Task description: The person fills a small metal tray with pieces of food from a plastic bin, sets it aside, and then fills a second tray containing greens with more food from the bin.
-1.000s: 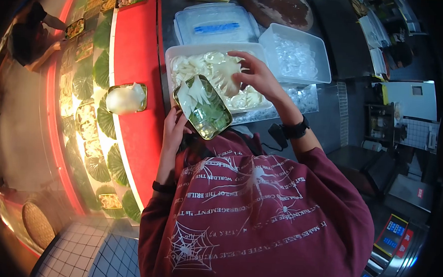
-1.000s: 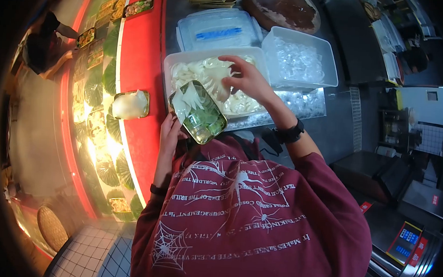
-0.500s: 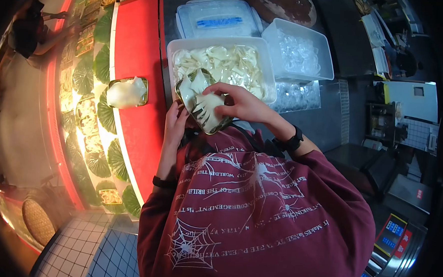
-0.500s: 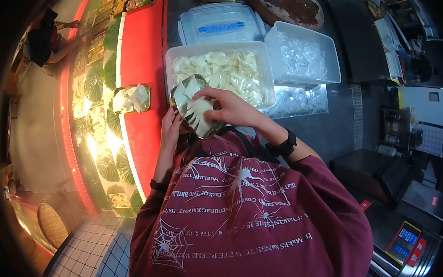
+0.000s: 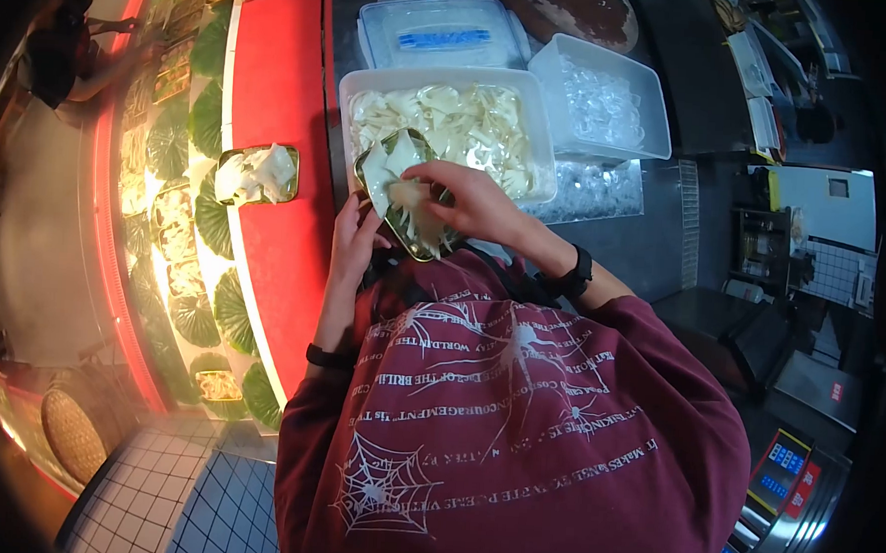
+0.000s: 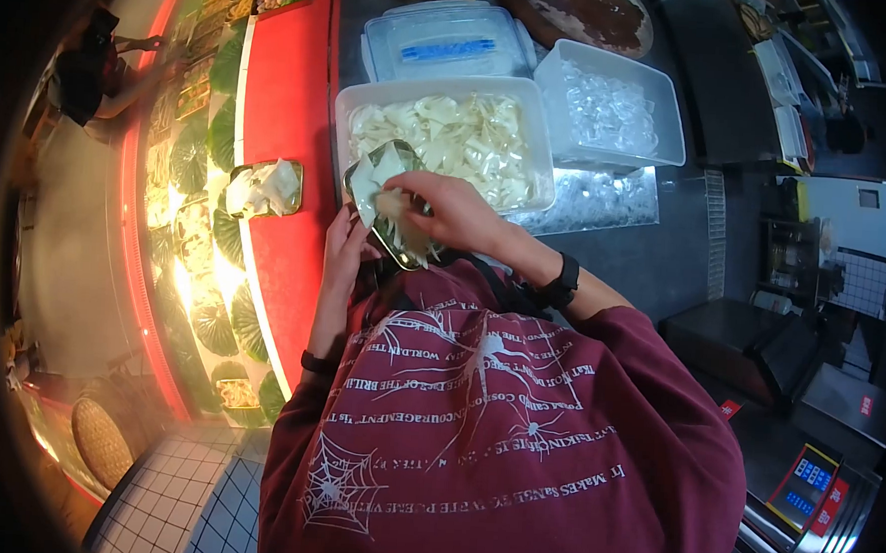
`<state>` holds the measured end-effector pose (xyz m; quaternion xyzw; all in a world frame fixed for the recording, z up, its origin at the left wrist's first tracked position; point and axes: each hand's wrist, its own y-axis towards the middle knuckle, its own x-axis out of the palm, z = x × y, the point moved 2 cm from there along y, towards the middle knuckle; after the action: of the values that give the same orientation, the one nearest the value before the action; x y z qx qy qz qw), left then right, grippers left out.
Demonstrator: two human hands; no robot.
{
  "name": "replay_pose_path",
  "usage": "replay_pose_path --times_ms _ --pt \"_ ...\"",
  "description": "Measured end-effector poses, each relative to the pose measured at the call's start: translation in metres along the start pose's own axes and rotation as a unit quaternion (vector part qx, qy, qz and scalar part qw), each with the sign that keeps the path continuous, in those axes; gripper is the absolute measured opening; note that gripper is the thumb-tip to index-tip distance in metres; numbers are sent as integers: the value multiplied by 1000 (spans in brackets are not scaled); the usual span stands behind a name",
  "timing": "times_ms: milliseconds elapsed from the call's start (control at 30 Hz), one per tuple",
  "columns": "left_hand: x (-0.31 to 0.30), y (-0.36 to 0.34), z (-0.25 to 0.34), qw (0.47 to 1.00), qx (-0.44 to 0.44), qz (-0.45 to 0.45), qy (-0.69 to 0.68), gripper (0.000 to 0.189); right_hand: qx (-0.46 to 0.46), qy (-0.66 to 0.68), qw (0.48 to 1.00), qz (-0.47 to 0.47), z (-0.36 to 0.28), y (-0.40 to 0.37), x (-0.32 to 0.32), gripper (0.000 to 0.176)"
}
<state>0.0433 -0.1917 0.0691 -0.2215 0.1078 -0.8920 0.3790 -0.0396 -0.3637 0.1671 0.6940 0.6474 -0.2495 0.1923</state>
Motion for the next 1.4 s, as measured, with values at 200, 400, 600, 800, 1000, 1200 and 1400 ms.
replay_pose_path --times_ms 200,400,600,800,1000,1200,1400 --pt "0 0 1 1000 1 -14 22 37 109 155 980 57 17 -10 -20 48" --pt "1 1 2 1000 14 -1 -1 34 115 87 990 8 30 -17 -19 43" --pt "0 2 -1 1000 19 -1 0 34 90 54 994 42 30 -7 -16 40" --pt "1 2 -1 1000 16 2 -4 35 124 181 975 -38 45 -18 -26 44" --pt "2 1 2 1000 11 10 -4 36 157 125 978 -61 45 -25 -42 34" --pt "-1 2 -3 1000 4 8 3 35 53 103 986 117 -5 -15 -66 18" --pt "-1 4 -4 1000 0 9 7 34 -108 -145 975 125 18 -12 -32 24"
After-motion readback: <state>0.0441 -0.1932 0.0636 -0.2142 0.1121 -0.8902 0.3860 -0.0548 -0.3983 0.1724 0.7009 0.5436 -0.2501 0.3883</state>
